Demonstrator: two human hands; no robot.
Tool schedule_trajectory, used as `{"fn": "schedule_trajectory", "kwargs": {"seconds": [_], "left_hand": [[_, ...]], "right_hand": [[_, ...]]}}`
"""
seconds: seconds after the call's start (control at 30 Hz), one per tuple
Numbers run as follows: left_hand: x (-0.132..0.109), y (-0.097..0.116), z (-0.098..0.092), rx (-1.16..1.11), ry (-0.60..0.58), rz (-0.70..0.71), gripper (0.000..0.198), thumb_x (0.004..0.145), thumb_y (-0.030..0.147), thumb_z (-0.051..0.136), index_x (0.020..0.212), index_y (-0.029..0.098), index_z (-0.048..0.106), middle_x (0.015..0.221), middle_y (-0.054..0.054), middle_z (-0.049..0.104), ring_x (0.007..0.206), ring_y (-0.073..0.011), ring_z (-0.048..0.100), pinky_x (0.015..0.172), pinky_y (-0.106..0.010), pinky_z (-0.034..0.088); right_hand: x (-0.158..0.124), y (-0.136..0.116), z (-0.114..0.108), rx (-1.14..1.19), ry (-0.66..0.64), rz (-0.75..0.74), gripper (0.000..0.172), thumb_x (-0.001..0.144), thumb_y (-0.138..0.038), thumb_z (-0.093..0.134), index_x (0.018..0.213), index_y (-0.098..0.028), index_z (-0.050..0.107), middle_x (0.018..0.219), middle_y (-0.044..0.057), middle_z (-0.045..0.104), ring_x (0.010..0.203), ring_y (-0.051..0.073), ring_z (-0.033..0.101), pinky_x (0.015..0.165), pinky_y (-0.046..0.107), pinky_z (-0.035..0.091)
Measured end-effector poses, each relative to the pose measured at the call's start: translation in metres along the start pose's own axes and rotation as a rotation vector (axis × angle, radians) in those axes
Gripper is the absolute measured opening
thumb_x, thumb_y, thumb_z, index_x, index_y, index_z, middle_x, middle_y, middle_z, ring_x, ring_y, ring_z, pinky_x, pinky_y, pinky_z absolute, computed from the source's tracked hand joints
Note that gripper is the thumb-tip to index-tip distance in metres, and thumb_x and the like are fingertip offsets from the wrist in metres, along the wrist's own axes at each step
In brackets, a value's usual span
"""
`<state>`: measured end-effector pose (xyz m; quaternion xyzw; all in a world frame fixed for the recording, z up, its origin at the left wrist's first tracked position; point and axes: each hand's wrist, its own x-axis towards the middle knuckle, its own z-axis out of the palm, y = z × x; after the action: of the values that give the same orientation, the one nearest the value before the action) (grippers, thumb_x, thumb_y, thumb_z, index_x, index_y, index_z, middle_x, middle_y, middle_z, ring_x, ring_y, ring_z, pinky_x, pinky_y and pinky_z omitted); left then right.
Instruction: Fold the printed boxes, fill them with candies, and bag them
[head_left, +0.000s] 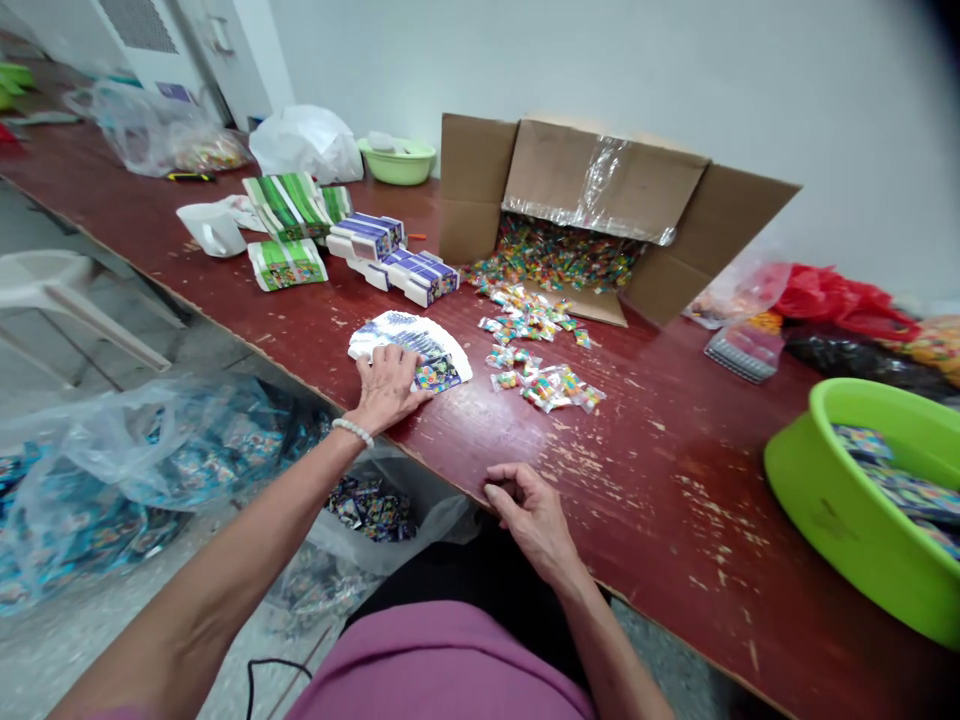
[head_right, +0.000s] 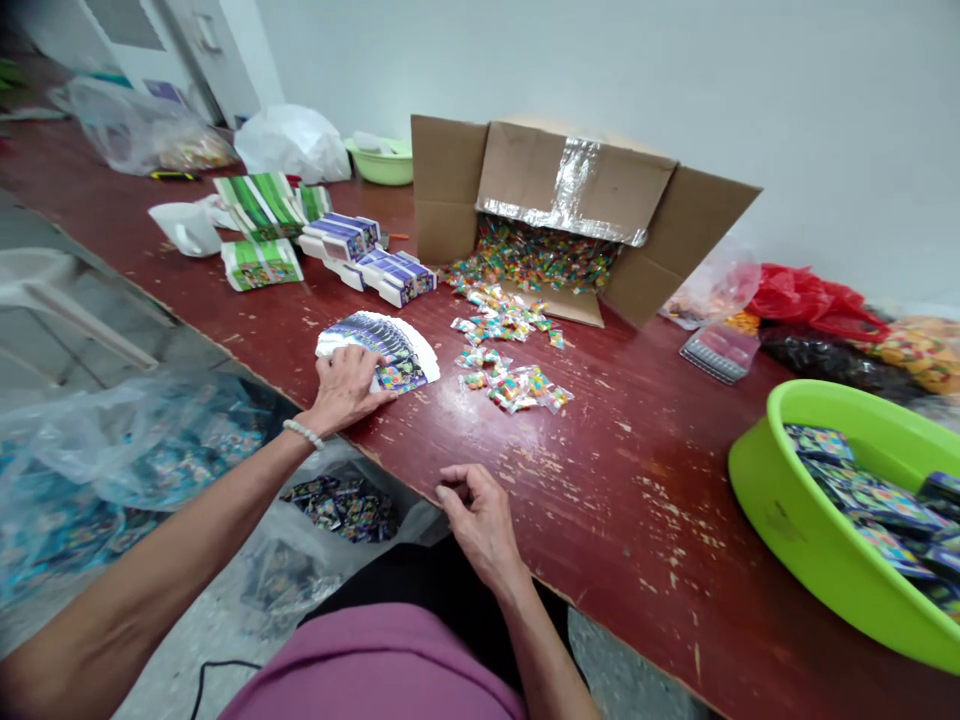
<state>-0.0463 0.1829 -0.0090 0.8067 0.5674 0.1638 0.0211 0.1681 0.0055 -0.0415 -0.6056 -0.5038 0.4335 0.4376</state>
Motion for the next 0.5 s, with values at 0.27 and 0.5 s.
{"fn": "schedule_trajectory", "kwargs": {"seconds": [0.27,0.5], "left_hand": [[-0.048,0.031,-0.010,-0.826,-0.136,-0.170,0.027,0.080,0.042,0.069,0.084,0.021,0.052,0.067,0.003,0.061,0.059,-0.0151,0.057,0.059,-0.026,0.041],[-0.123,0.071,-0.016,-1.717,-0.936,-0.393,0.044,0.072,0.041,0.081,0.104,0.017,0.062,0.092,-0.007,0.073,0.080,-0.0188,0.069,0.071,-0.028,0.051]], "right_hand": [[0.006,-0.013,0.006,0.499,0.132,0.185,0.059,0.073,-0.042,0.078,0.123,-0.022,0.054,0.115,0.008,0.066,0.075,0.013,0.065,0.050,0.019,0.049],[0.001,-0.036,0.008,0.577,-0.025,0.035,0.031,0.083,-0.040,0.073,0.105,-0.020,0.064,0.087,0.002,0.072,0.075,0.013,0.065,0.066,0.022,0.053]]}}
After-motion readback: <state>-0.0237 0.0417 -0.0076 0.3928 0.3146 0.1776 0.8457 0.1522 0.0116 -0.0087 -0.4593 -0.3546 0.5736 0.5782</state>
